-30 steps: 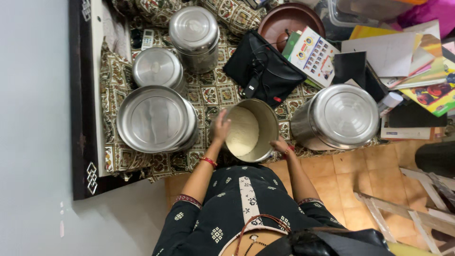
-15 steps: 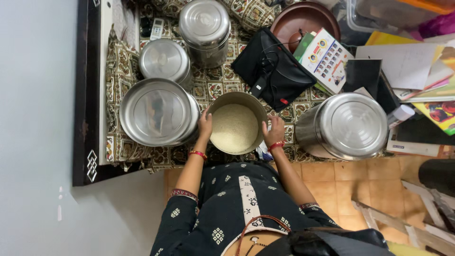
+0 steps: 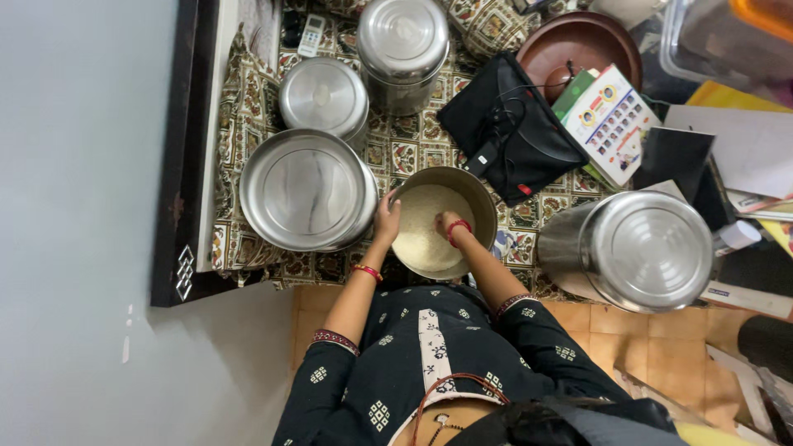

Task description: The person wipes several stainless steel containers and their lids using a cloth, then opens a container of grains to touch the contents by hand before replacing the lids.

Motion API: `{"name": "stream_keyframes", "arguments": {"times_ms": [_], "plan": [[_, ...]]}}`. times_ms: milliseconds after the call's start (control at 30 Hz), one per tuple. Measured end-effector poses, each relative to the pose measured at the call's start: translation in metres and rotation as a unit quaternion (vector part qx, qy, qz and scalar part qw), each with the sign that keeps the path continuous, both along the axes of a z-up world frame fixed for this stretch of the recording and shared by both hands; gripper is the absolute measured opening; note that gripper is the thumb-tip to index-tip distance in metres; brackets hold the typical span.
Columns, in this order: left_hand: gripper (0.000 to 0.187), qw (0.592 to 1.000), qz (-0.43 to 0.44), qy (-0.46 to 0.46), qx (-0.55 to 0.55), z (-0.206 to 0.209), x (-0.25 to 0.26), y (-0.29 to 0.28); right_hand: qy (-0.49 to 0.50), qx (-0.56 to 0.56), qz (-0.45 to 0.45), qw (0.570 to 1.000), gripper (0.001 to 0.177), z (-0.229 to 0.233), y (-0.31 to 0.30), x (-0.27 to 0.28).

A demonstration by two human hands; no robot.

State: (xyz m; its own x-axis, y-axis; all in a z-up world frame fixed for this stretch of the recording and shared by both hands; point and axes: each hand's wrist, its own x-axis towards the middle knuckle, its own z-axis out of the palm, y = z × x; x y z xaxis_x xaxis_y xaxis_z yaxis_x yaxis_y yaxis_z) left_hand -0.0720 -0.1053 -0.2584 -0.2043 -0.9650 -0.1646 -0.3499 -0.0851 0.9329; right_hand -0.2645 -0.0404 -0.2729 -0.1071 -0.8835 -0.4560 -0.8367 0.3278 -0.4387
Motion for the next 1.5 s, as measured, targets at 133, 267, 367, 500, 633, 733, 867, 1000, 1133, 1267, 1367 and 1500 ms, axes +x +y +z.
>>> {"name": "stream_keyframes", "arguments": {"times_ms": [133,267,367,500,633,733,867,1000,1133,1267,1367,1500], "plan": [[0.042,1.000,-0.005,0.001,0.030,-0.006,0.001,0.002,-0.030,-0.020,0.018,0.999,0.018,-0.005,0.008,0.005],[0.041,1.000,-0.007,0.017,0.001,-0.009,-0.002,0.001,-0.031,-0.033,0.012,0.999,0.017,0.004,0.010,0.011],[0.041,0.998,-0.007,0.031,-0.048,-0.010,-0.004,0.000,-0.036,-0.032,0.006,0.999,0.016,0.016,0.009,0.014],[0.042,1.000,-0.015,0.009,-0.010,-0.012,-0.001,0.002,-0.025,0.021,-0.004,0.999,0.015,0.027,0.011,0.017],[0.042,1.000,-0.019,0.001,-0.012,-0.012,-0.001,0.002,-0.022,0.060,-0.009,0.998,0.016,0.031,0.014,0.018],[0.042,1.000,-0.011,0.000,-0.023,-0.010,-0.002,0.002,-0.002,0.025,0.030,0.999,0.016,0.030,0.015,0.019],[0.042,1.000,-0.009,-0.004,-0.017,-0.006,-0.001,0.003,-0.031,-0.048,0.021,0.998,0.012,0.010,0.012,0.011],[0.041,1.000,-0.009,0.006,-0.027,0.003,-0.001,0.002,-0.253,-0.026,-0.112,0.961,0.016,-0.004,0.004,-0.001],[0.041,1.000,-0.005,0.005,-0.026,0.004,-0.002,0.002,-0.462,0.041,-0.195,0.864,0.020,0.003,0.002,-0.006],[0.042,1.000,0.000,0.002,-0.013,0.000,-0.003,0.001,-0.465,0.099,-0.263,0.839,0.019,0.022,0.000,-0.003],[0.042,1.000,-0.001,0.008,-0.018,-0.001,-0.002,0.000,-0.517,0.119,-0.283,0.799,0.018,0.035,-0.002,0.000],[0.042,0.999,-0.006,0.014,-0.049,0.000,-0.002,0.000,-0.570,0.069,-0.273,0.772,0.022,0.036,-0.001,-0.003]]}}
